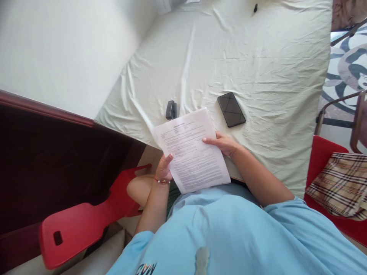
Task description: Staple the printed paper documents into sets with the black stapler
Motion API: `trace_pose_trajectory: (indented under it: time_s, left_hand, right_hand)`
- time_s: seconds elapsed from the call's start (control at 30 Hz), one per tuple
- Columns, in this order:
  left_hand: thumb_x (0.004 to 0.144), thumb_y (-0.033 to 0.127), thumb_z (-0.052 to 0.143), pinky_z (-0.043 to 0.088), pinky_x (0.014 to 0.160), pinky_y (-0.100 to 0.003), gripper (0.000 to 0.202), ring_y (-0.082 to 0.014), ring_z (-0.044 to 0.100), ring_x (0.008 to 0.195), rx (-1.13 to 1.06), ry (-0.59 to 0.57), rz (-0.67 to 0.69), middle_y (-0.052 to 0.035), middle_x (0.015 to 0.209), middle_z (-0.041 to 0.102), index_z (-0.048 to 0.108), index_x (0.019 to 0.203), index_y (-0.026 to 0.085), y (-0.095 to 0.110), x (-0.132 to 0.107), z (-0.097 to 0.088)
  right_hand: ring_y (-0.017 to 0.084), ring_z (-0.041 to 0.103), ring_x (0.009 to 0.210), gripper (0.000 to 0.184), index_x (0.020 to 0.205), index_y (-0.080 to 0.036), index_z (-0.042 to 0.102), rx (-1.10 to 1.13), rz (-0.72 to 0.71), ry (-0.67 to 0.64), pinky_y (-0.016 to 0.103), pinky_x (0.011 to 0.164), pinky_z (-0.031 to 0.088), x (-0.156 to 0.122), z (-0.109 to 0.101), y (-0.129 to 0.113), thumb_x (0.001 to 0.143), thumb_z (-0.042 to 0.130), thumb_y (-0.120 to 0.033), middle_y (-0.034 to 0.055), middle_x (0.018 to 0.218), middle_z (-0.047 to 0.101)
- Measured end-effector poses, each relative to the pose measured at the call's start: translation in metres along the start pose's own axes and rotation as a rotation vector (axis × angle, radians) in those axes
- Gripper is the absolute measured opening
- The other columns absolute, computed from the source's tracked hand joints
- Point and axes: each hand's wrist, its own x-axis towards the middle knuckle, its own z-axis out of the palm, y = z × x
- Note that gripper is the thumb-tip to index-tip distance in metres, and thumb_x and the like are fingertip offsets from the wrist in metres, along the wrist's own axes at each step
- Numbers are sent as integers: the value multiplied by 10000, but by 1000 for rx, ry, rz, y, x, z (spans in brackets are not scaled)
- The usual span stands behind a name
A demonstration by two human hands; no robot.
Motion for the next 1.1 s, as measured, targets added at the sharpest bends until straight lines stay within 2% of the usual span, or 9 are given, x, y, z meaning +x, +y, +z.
trace_pose_trajectory:
  time_s: [0.17, 0.3, 0.37, 0.47, 0.67, 0.77, 0.9, 1.0, 1.1]
  left_hand:
    - [631, 403, 949, 502, 1120, -529, 691, -383, 635, 1285, 15, 4, -101, -150, 1222, 755, 722, 1246, 182, -7, -8, -5]
    - [547, 324, 990, 564, 1026, -510, 553, -341, 741, 1066, 103, 181, -92, -140, 1065, 799, 795, 1029, 135, -7, -5, -5]
    - [518, 322, 1001, 572, 1007, -484, 520, -313, 757, 999, 150, 247, -70, -139, 1031, 805, 806, 955, 118, -5, 0, -4]
    - [505, 333, 1005, 574, 1000, -457, 512, -290, 762, 969, 190, 250, -52, -137, 1027, 807, 812, 925, 113, -4, 5, -2]
    - [569, 481, 970, 556, 1043, -497, 566, -330, 752, 1052, 151, 225, -41, -143, 1048, 804, 811, 977, 123, -4, 8, 9]
    - [596, 524, 948, 544, 1064, -504, 579, -338, 743, 1088, 187, 233, -6, -149, 1076, 798, 810, 988, 120, -4, 9, 10]
    - [646, 525, 921, 548, 1061, -487, 548, -328, 735, 1112, 311, 211, 38, -145, 1144, 784, 814, 1012, 131, -2, 9, 8]
    - [708, 520, 886, 565, 1034, -456, 507, -308, 738, 1101, 382, 155, 67, -139, 1157, 782, 814, 1033, 139, 1, 9, 13]
    - [729, 524, 871, 585, 991, -434, 507, -294, 749, 1055, 384, 97, 49, -141, 1129, 789, 809, 1040, 128, 2, 7, 20]
  right_hand:
    - [237, 745, 854, 542, 1080, -150, 756, -51, 31, -56, 363, 789, 629, -3, -1, 1, 659, 930, -443, 112, 1009, 784]
    - [233, 742, 856, 527, 1105, -158, 748, -120, 21, -74, 349, 766, 625, -1, -3, 1, 708, 895, -473, 103, 997, 781]
    - [212, 736, 842, 498, 1130, -181, 736, -139, -68, -19, 335, 759, 617, 3, -3, 1, 762, 850, -496, 86, 1016, 777]
    - [185, 718, 813, 460, 1139, -216, 718, -125, -224, 106, 311, 734, 601, 9, -2, 0, 791, 811, -503, 53, 1028, 771]
    - [196, 684, 720, 432, 1056, -211, 698, -195, -211, 181, 351, 686, 583, 12, -1, -1, 779, 746, -539, 50, 906, 749]
    - [231, 688, 785, 381, 1079, -200, 666, -437, -274, 319, 404, 741, 582, 12, -3, -3, 854, 629, -505, 72, 903, 731]
    - [289, 658, 1084, 417, 1278, -167, 607, -986, -656, 669, 484, 938, 547, 5, 4, -20, 919, 530, -363, 161, 1205, 687]
    - [317, 529, 1336, 430, 1356, -173, 603, -1299, -851, 676, 528, 1135, 414, -4, 24, -43, 991, 440, -332, 165, 1425, 591]
    - [304, 479, 1391, 454, 1423, -201, 577, -1475, -854, 532, 521, 1176, 362, -6, 49, -66, 1029, 385, -320, 132, 1482, 562]
